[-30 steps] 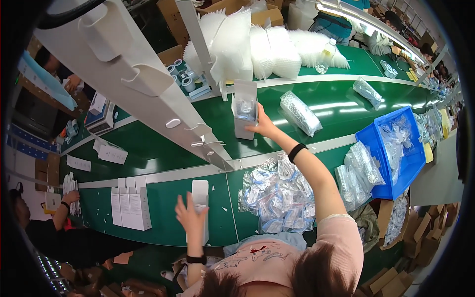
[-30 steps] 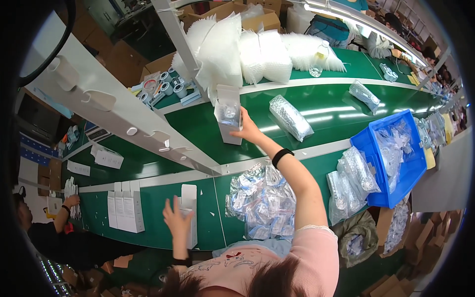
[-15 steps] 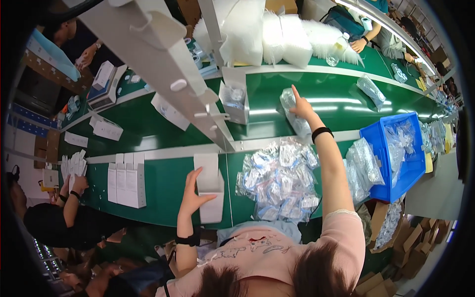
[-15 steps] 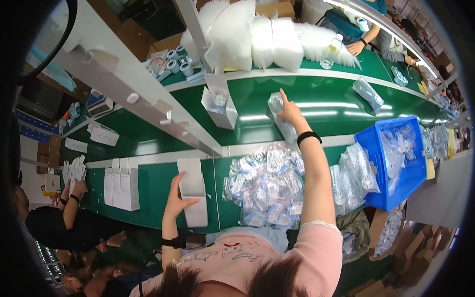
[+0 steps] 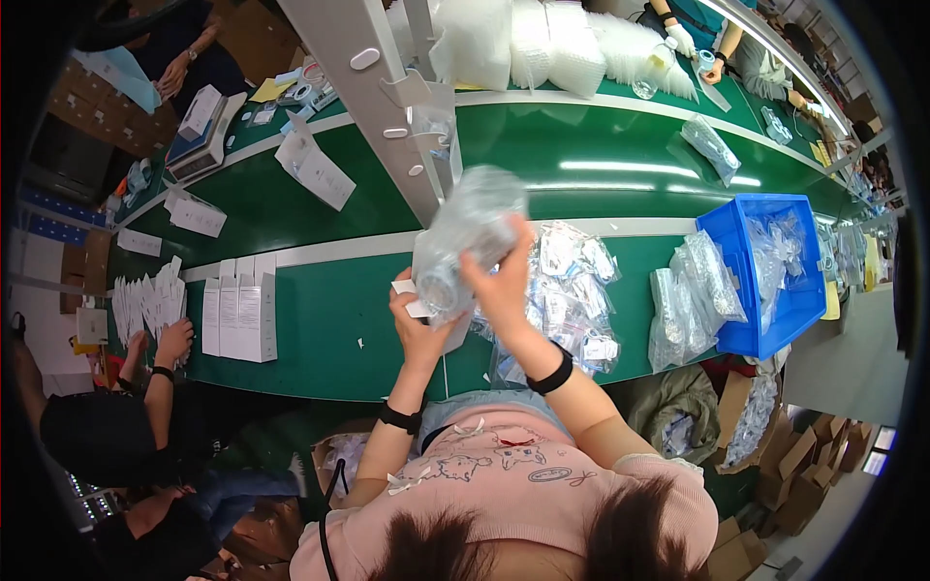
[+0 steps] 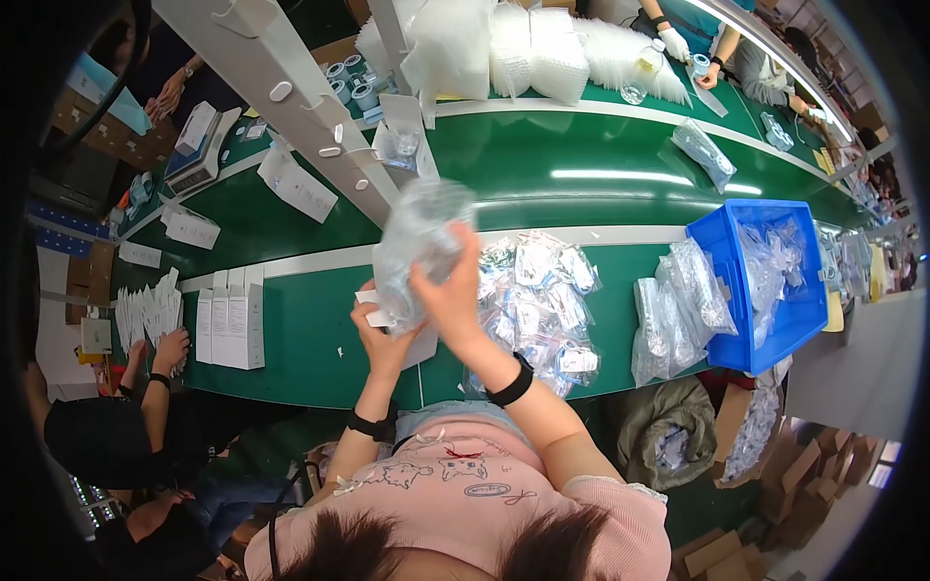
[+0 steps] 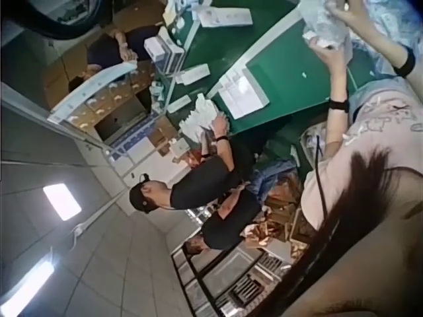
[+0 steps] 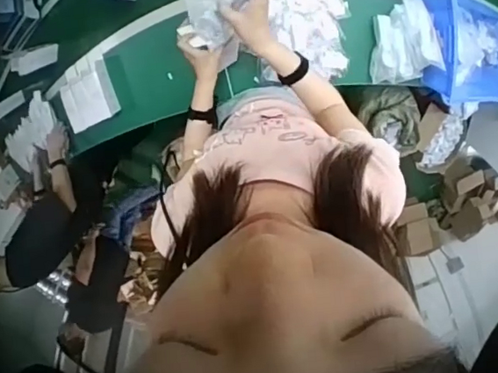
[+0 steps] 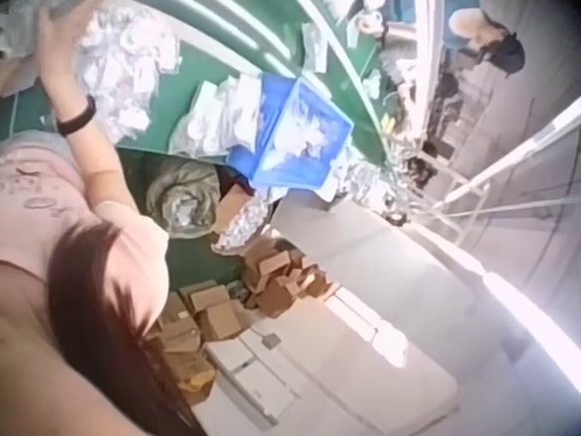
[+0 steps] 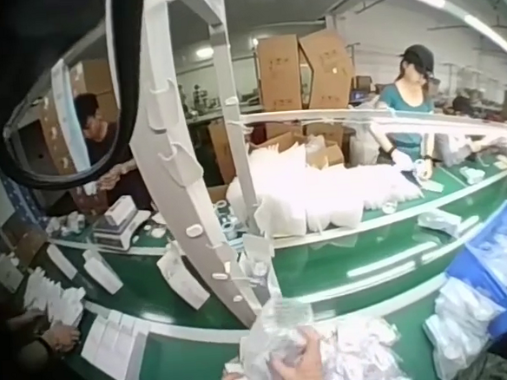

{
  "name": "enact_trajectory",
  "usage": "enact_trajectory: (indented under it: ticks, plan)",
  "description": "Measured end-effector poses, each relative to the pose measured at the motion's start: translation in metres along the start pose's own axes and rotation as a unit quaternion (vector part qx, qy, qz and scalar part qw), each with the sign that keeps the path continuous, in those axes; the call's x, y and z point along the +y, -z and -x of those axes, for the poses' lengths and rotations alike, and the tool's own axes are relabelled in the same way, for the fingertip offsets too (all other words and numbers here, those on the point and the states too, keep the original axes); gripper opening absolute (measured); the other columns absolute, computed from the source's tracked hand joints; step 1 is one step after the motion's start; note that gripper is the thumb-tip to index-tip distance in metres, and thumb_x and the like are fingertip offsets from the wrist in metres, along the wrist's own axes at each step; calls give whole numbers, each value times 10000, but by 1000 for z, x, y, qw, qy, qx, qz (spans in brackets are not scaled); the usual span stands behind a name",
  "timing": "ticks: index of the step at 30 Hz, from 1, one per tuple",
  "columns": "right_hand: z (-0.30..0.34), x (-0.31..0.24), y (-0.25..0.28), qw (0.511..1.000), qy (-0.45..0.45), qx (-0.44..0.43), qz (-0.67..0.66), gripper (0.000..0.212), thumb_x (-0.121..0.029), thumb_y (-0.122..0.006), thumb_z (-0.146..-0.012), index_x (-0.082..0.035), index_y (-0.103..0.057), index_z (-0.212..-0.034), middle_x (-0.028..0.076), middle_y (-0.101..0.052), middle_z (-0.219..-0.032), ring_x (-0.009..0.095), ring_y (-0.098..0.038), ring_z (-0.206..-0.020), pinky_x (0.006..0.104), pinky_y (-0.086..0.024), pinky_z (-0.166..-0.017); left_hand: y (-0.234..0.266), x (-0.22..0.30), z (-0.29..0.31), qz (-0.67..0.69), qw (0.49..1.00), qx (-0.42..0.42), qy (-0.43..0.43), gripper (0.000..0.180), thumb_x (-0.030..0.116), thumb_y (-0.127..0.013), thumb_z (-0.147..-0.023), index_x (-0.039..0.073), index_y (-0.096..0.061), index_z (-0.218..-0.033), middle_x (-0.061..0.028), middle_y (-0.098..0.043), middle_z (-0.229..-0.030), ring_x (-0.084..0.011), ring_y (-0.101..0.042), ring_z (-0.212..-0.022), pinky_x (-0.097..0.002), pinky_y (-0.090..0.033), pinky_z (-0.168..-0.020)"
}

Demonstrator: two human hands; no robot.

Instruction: Packaging small electronic components into plastic bags and then into cardboard boxes on a production line.

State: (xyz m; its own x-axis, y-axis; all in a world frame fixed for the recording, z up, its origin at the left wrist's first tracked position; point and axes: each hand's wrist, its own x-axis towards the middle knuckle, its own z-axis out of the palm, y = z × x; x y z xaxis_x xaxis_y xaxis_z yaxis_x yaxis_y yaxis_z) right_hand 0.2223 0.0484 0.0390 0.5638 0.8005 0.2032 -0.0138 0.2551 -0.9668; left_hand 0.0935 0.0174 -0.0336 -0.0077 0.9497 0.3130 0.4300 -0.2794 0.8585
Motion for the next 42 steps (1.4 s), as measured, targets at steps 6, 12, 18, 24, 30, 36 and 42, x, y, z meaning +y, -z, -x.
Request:
enact_trajectory:
  ticks: [6,12,18,24,30,36,42]
  plan:
    - [-1,-31,11,808,315,-359,345,491,-181,-666,-648,-124,-513,-1111,182,-380,-1195,399,-322,-1133,472,-275,-944,6,-21,9,93,991,71,-71,754,76,-804,-515,101,-231,-1004,-196,-326,-1180,-328,-409,-1062,-374,-389,-855]
    - [-17,57,39,909,168,-345,163,351,-184,-627,-704,-98,-560,-1038,143,-468,-1136,356,-428,-1053,412,-365,-884,20,-22,1,64,993,48,-81,755,111,-809,-512,100,-249,-1018,-209,-298,-1212,-342,-388,-1090,-391,-379,-875]
    - [-31,127,50,719,57,-422,549,372,-164,-655,-655,-55,-558,-998,151,-524,-941,317,-503,-931,394,-434,-765,51,20,-8,-7,998,-39,-49,589,105,-765,-560,85,-401,-1023,-187,-332,-1218,-340,-395,-1101,-391,-367,-893]
    - [-41,117,58,813,13,-390,432,372,-113,-665,-632,-27,-507,-958,146,-507,-931,298,-522,-835,342,-461,-717,65,25,-15,-69,997,-27,-7,264,60,-723,-582,9,-543,-768,-114,-491,-986,-237,-499,-867,-305,-395,-711]
    - [3,-6,18,973,8,-217,-74,273,48,-636,-614,-30,-511,-844,125,-506,-877,272,-530,-795,304,-470,-649,72,9,-18,1,990,21,137,178,35,-712,-596,-19,-552,-653,1,-502,-657,-61,-392,-527,-198,-268,-464]
    - [22,15,4,811,354,-441,148,273,-31,-669,-592,-22,-544,-834,132,-495,-1018,283,-509,-916,355,-451,-729,68,2,-23,63,987,20,145,153,28,-701,-619,-9,-556,-653,16,-505,-662,-35,-389,-541,-195,-280,-468]
    - [29,15,15,718,389,-522,248,468,-166,-734,-550,-37,-528,-950,153,-466,-1116,295,-428,-1082,392,-342,-911,69,2,-19,89,984,42,150,126,13,-688,-633,-3,-566,-659,9,-519,-674,-34,-404,-551,-193,-285,-471]
